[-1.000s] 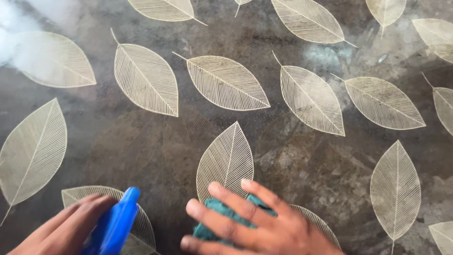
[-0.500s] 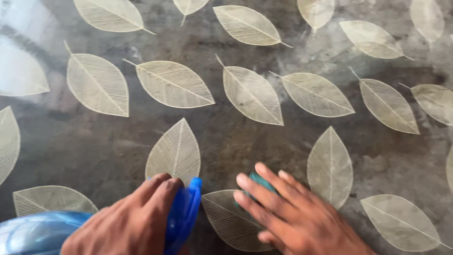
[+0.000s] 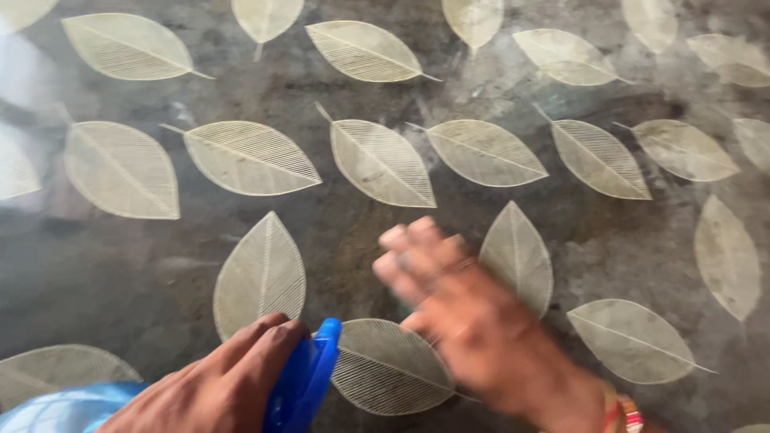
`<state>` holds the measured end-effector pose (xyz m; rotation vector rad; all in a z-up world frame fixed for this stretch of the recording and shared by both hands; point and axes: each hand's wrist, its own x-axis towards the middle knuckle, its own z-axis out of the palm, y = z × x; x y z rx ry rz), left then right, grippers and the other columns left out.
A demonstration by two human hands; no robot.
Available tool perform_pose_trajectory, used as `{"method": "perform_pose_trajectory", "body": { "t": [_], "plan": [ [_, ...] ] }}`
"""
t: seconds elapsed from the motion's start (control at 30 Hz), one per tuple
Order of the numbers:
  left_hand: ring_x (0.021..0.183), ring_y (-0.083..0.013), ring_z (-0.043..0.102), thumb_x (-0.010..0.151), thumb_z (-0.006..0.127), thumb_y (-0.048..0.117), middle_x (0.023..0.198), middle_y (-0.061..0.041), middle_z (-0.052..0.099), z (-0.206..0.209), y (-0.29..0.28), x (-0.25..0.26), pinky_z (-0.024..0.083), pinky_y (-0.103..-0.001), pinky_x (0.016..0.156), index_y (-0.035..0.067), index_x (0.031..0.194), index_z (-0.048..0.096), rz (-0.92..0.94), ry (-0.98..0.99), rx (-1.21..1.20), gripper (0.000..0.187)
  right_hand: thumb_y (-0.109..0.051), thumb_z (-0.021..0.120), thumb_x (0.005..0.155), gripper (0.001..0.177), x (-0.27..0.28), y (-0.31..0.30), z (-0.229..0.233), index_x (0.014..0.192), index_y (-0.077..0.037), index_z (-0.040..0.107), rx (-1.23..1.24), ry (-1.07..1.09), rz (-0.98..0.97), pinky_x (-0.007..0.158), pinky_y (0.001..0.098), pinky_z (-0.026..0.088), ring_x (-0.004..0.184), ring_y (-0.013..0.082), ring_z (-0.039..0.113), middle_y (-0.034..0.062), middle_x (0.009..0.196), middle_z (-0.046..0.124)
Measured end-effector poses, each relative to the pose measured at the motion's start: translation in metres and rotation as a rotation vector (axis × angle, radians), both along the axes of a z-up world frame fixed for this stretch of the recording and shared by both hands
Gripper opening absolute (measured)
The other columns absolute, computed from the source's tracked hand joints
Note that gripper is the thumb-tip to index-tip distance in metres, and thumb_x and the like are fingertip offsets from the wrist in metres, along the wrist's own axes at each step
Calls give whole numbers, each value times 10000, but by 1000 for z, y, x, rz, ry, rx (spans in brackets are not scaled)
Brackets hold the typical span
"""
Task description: The person cleans a table by spraying a blue liquid from a spray bottle and wiping the surface with a green cloth.
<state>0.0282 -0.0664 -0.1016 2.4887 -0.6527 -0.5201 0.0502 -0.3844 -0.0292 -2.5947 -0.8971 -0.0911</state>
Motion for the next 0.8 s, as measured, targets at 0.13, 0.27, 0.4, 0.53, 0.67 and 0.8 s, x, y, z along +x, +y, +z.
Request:
{"method": "perform_pose_trajectory", "body": {
  "t": [0.13, 0.27, 0.4, 0.53, 0.67, 0.8],
  "plan": [
    [1238, -286, 658, 822, 715, 435, 1470, -91, 611, 13, -15, 6, 543, -393, 963, 214, 1443, 564, 80, 24, 93, 677, -191, 653, 956, 539, 2, 1, 0, 1474, -94, 542, 86, 127, 93, 1214, 471, 355, 1511, 348, 391, 115, 1607, 462],
    [1042, -235, 729, 669, 832, 515, 1315, -5, 687, 64, -36, 23, 545, -425, 918, 341, 1454, 597, 204, 34, 340, 837, -117, 600, 942, 511, 30, -23, -4, 1451, -91, 568, -36, -19, 21, 1175, 473, 374, 1466, 379, 404, 154, 1573, 465],
    [741, -177, 757, 719, 777, 371, 872, -16, 805, 122, -50, 47, 597, -369, 800, 320, 1281, 763, 403, -100, 341, 565, -77, 547, 1003, 420, 79, -50, -8, 1419, -42, 593, 5, -54, -142, 1179, 455, 399, 1465, 398, 413, 207, 1574, 464],
    [612, -209, 719, 814, 689, 261, 750, -22, 766, 154, -64, 83, 596, -360, 689, 343, 1136, 822, 563, 34, 461, 357, -56, 548, 1016, 405, 91, -35, -10, 1412, 25, 578, 12, -107, -178, 1201, 468, 387, 1479, 405, 410, 235, 1562, 481],
    [689, -273, 743, 766, 731, 267, 789, -81, 784, 158, -62, 97, 576, -398, 740, 275, 1029, 866, 555, -184, 395, 296, -49, 583, 920, 424, 62, 2, -7, 1339, -8, 632, 27, -111, 71, 1229, 492, 367, 1479, 371, 434, 195, 1531, 518],
    [718, -326, 738, 783, 775, 345, 852, -106, 777, 147, -52, 114, 571, -438, 735, 253, 1047, 852, 565, -248, 361, 290, -24, 535, 966, 439, 68, 16, -14, 1393, -29, 637, 74, -117, 147, 1219, 469, 389, 1473, 377, 449, 164, 1543, 524]
  ]
}}
